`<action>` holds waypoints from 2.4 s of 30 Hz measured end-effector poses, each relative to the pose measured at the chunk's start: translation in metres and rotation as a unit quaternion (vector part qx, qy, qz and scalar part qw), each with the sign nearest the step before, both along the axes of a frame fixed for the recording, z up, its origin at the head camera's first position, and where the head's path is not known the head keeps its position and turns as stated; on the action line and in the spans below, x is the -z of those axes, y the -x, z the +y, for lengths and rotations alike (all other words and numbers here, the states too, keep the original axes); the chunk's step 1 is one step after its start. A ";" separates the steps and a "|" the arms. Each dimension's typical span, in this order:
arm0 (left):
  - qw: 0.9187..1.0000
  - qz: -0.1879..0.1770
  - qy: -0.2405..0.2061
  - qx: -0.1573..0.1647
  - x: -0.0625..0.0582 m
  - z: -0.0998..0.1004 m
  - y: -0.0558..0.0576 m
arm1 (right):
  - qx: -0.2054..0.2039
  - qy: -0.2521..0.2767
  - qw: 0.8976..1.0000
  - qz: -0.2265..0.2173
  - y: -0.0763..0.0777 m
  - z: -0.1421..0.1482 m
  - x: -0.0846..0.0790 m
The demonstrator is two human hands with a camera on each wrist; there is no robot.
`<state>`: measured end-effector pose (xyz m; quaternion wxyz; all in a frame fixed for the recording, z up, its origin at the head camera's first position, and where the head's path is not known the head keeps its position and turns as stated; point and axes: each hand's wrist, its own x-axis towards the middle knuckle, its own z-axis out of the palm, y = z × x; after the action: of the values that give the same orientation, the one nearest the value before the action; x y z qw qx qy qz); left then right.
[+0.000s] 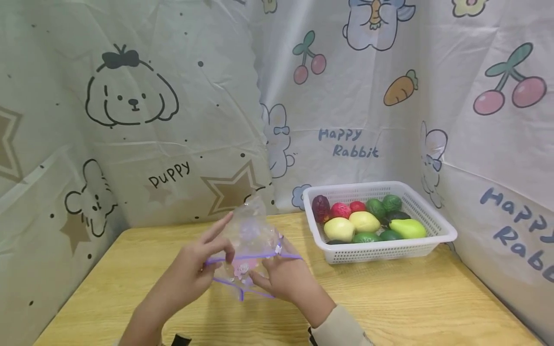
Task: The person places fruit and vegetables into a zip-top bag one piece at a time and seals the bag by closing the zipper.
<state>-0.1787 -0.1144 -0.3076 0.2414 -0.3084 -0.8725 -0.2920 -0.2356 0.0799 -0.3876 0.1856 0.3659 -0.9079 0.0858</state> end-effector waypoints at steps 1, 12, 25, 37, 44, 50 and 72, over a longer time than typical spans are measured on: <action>1.000 -0.003 -0.016 0.018 -0.002 -0.005 -0.001 | -0.010 -0.007 0.999 -0.040 0.000 0.000 0.000; 0.988 0.124 0.047 -0.078 -0.002 -0.013 0.000 | -0.170 0.163 0.948 0.215 0.014 -0.006 -0.016; 0.981 0.076 0.053 -0.169 -0.015 0.004 0.006 | -0.037 0.357 0.922 -0.148 0.007 -0.007 -0.023; 0.985 0.041 0.035 -0.167 -0.001 0.006 0.027 | -0.020 0.318 0.931 -0.178 0.026 0.027 -0.035; 0.988 0.017 0.014 -0.154 0.002 0.015 0.035 | 0.172 0.302 0.936 -0.055 0.060 0.098 -0.052; 0.990 0.009 0.001 -0.139 -0.001 0.019 0.044 | 0.234 0.053 0.949 -0.202 0.091 0.132 -0.040; 0.994 -0.107 -0.016 -0.008 -0.010 0.011 0.042 | 0.312 0.140 0.918 -0.199 0.097 0.140 -0.028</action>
<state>-0.2203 -0.1038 -0.2976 0.1538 -0.2646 -0.8910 -0.3354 -0.3322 0.2204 -0.3595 0.0678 0.0096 -0.9728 0.2211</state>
